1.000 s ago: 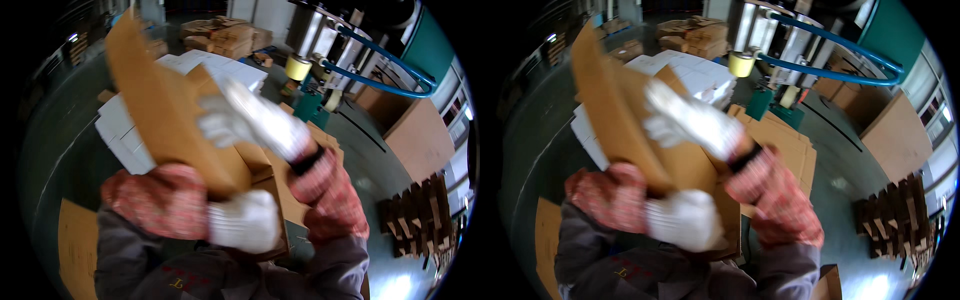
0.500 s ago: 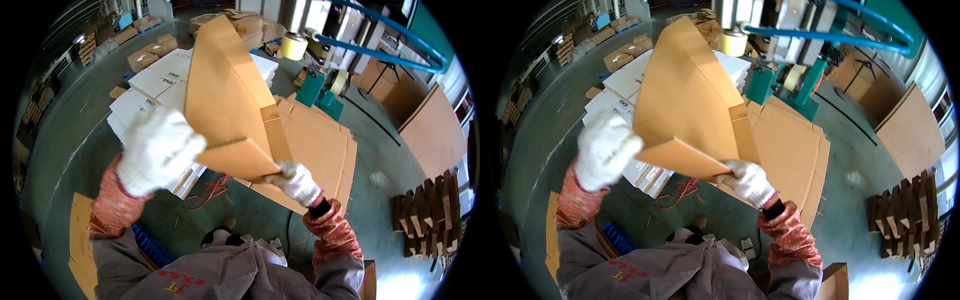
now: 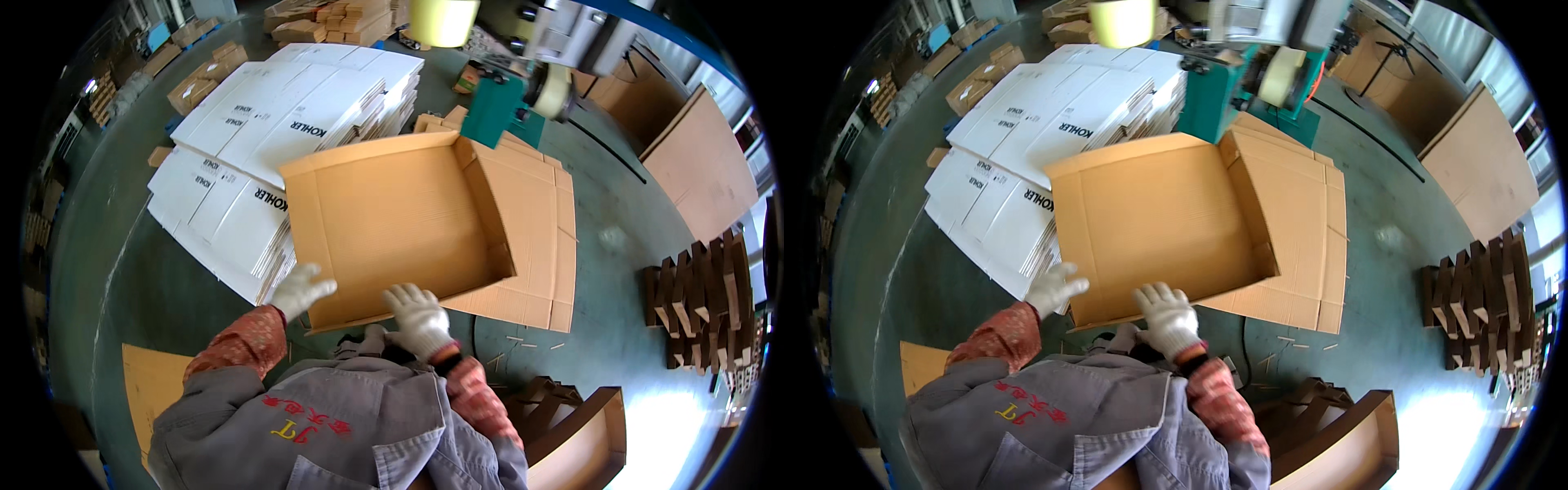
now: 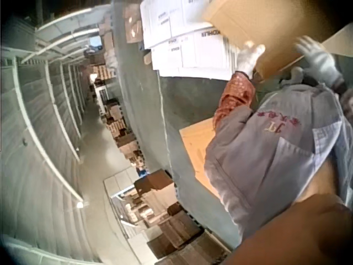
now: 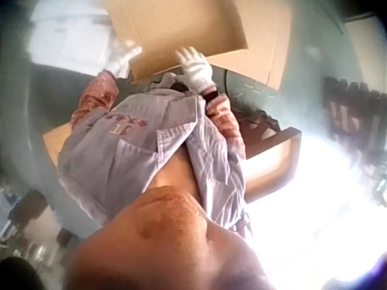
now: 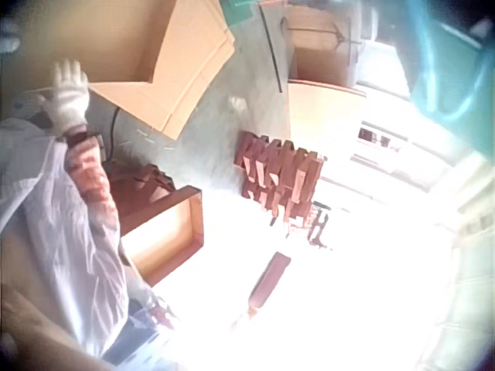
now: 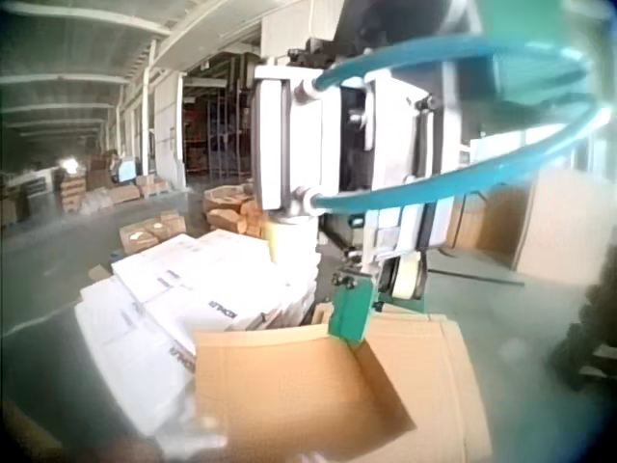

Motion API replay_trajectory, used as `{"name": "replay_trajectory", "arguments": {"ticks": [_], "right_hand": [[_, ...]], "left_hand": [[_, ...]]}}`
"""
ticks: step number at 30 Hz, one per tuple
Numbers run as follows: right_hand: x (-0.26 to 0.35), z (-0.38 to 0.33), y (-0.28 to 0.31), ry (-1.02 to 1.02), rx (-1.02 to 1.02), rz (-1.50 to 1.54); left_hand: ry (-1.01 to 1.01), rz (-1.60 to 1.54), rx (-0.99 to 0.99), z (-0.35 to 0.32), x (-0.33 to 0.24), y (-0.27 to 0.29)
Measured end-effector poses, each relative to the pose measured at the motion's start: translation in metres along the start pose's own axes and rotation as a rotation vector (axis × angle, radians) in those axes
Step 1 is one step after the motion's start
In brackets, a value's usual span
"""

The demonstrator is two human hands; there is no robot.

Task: The person repeatedly assembles flat cardboard boxes and uses a handheld tape dispenser to seal the seams. They pick up the boxes, fold them into shape, and apply tape to the edges while standing in a warehouse.

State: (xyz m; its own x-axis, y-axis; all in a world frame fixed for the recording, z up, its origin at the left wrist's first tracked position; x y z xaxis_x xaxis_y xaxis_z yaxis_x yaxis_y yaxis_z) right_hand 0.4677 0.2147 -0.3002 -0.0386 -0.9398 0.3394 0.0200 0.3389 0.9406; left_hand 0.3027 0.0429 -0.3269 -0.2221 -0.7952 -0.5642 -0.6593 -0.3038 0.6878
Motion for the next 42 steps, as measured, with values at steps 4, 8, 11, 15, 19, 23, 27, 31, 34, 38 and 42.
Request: {"name": "replay_trajectory", "arguments": {"ticks": [4,8,11,15,19,23,27,31,34,38,42], "right_hand": [[-0.019,0.044,-0.107,0.008,0.238,-0.080],[-0.033,0.038,-0.150,-0.105,0.599,-0.067],[-0.034,0.035,-0.153,-0.114,0.531,-0.005],[0.023,0.054,-0.078,0.202,0.132,0.026],[0.064,0.086,0.011,0.054,0.163,-0.088],[0.069,0.020,0.180,0.379,-0.576,0.170],[-0.005,-0.074,0.256,0.257,-0.668,0.487],[-0.075,-0.137,0.240,0.223,-0.658,1.020],[-0.088,-0.161,0.221,0.043,-0.760,1.060],[-0.075,-0.177,0.208,-0.067,-0.680,0.998],[-0.050,-0.162,0.208,-0.126,-0.594,0.972]], "left_hand": [[-0.019,0.282,0.251,0.012,0.071,-0.100],[-0.147,0.602,0.334,0.030,0.124,-0.172],[-0.164,0.793,0.253,0.036,0.117,-0.163],[-0.493,0.759,-0.150,0.016,0.034,-0.109],[-0.642,0.516,-0.320,-0.051,-0.105,0.005],[-1.044,-0.414,-0.377,-0.123,-0.181,0.108],[-0.577,-0.561,-1.137,-0.086,-0.103,0.261],[-0.518,-0.796,-0.547,0.051,-0.095,0.307],[-0.595,-0.759,-0.135,0.101,-0.196,0.288],[-0.699,-0.376,-0.068,0.134,-0.298,0.269],[-0.729,-0.088,-0.200,0.192,-0.327,0.285]]}}
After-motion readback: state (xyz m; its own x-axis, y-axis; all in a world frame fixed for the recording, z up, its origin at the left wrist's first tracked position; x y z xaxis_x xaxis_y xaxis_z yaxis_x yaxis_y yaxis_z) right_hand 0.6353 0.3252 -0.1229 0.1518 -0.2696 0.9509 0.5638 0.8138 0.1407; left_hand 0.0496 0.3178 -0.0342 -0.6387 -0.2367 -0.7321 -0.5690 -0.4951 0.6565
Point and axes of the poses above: each hand's wrist, its own z-axis towards the middle knuckle, its own y-axis out of the back of the hand, x = y × z, the point moved 9 cm from there along z, towards the middle knuckle, and after that the axes turned 2 degrees about y, right-handed, at the moved point
